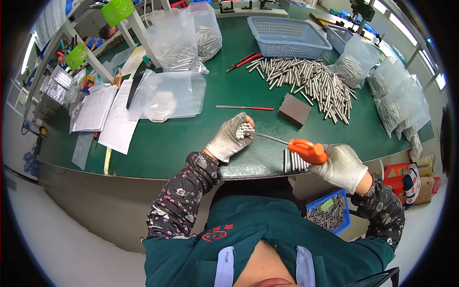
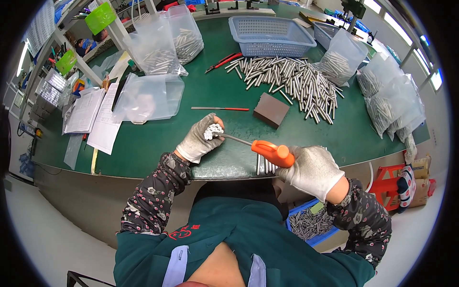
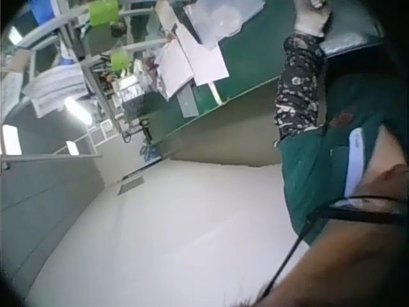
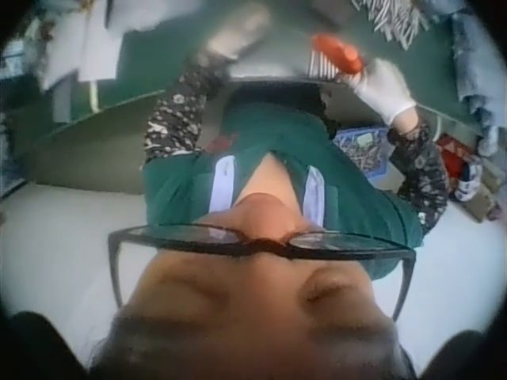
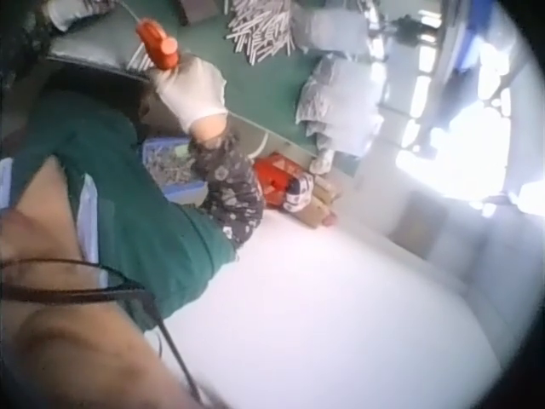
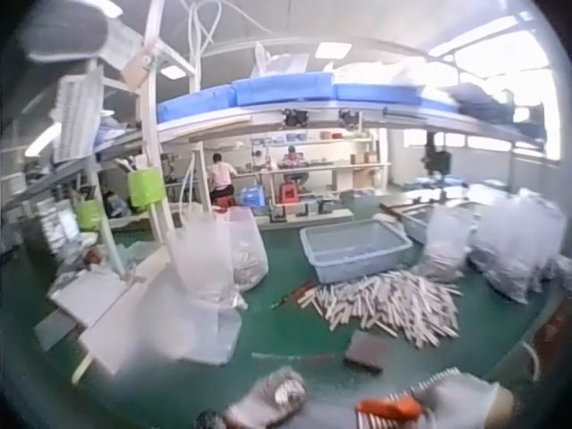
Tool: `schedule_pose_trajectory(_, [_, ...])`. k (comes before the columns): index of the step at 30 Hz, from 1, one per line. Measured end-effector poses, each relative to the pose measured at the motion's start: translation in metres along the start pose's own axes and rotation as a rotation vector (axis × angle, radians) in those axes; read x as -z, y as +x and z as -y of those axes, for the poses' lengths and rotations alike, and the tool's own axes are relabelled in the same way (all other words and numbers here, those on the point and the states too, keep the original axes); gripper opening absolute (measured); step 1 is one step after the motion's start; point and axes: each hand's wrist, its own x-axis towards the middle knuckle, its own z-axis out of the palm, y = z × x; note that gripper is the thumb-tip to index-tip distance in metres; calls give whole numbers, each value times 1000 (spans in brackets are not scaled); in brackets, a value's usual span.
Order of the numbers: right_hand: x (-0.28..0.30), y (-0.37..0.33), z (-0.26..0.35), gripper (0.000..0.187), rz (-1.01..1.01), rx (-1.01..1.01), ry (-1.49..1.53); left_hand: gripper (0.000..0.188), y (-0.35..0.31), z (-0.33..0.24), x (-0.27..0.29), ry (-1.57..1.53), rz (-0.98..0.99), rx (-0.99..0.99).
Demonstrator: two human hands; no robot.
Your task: Cleaning and sorting small metal rods at a manufacturing workbench using an air gun.
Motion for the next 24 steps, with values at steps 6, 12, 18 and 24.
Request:
schedule_pose_trajectory(6, [0, 3, 1, 35, -24, 0, 40, 28, -1, -2, 1, -14, 23, 42])
schedule_pose_trajectory(12, [-1, 5, -3, 36, -48, 16, 43, 30, 0, 5, 0, -91, 35, 107])
schedule_pose_trajectory(18, [-3, 0, -5, 35, -85, 61, 67, 32, 1, 0, 0, -70, 34, 110])
schedule_pose_trajectory(24, [-2, -2, -3, 33, -56, 24, 79, 38, 0, 5, -2, -74, 2, 82])
